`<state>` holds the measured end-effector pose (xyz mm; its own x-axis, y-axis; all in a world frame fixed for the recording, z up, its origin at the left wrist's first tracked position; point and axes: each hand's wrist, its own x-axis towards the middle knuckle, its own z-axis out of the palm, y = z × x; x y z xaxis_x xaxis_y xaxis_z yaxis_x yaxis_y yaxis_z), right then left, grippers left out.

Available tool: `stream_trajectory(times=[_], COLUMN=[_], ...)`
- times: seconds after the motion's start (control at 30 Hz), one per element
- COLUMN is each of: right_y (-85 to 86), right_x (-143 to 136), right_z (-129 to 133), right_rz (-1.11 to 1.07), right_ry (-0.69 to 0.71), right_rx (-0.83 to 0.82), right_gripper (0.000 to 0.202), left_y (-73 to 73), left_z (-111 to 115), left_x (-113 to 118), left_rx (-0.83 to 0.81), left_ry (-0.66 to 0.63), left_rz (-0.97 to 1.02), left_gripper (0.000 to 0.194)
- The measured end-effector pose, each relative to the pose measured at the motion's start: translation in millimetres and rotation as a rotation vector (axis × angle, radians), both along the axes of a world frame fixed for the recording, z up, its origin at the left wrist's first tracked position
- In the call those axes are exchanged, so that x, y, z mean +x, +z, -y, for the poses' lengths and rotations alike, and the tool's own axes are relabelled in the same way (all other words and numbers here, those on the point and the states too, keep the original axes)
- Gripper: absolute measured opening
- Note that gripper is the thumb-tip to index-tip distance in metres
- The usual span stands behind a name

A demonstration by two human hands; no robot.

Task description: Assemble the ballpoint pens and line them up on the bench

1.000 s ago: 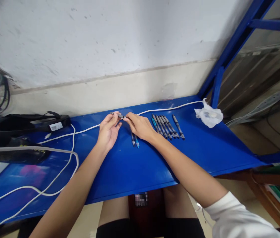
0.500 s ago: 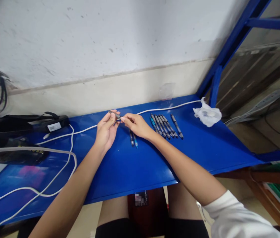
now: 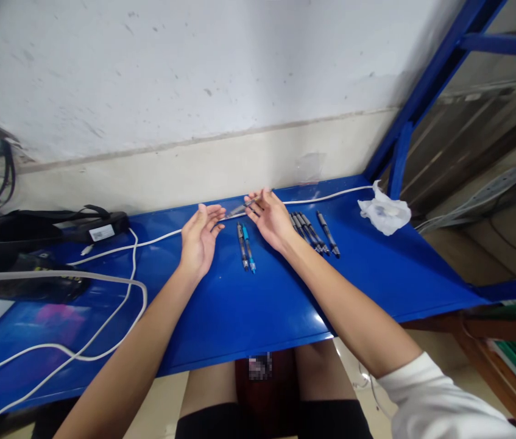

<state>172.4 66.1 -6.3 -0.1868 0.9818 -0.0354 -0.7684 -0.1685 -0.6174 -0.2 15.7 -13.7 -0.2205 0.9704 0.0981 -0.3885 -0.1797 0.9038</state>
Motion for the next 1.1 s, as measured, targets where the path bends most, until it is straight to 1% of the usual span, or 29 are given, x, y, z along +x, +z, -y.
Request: stream_trajectory(times=[0.1, 0.2, 0.27, 0.43, 0.57, 0.77, 0.9, 1.0, 1.1], right_y=[-0.9, -0.7, -0.5, -0.8, -0.9, -0.6, -1.5, -1.4, -0.5], right_x=[5, 12, 18, 24, 25, 26, 26, 26, 26], right_z=[-5, -7, -7, -5, -5, -5, -5, -5, -6], right_rz=[-0.162, -0.284, -0.335, -0.42, -0.426, -0.424, -0.4, -0.367, -0.296], right_ry=[0.057, 0.145, 0.184, 0.187, 0.181, 0.174, 0.142, 0.123, 0.124], right_rx=[-0.032, -0.107, -0.164, -0.224, -0.221, -0.189, -0.187, -0.184, -0.165], right_gripper=[0.031, 0.042, 0.046, 0.041, 0.038, 0.034, 0.034, 0.034, 0.038], left_y=[2.1, 2.0, 0.7, -5.0, -8.6, -9.8, -11.8, -16.1, -21.0], left_z=[0, -1, -1, -3, -3, -2, -2, -1, 1], left_x=[-1, -3, -3, -4, -3, -3, -2, 0, -1], left_rx=[0.006, -0.002, -0.008, -0.024, -0.017, 0.049, 0.083, 0.099, 0.179], left_ry=[0.044, 0.057, 0.057, 0.086, 0.115, 0.121, 0.073, 0.026, -0.017], left_rz=[0.005, 0.02, 0.015, -0.074, -0.181, -0.379, -0.525, -0.657, -0.837], left_gripper=[0.04, 0.039, 0.038, 0.034, 0.032, 0.027, 0.023, 0.02, 0.018])
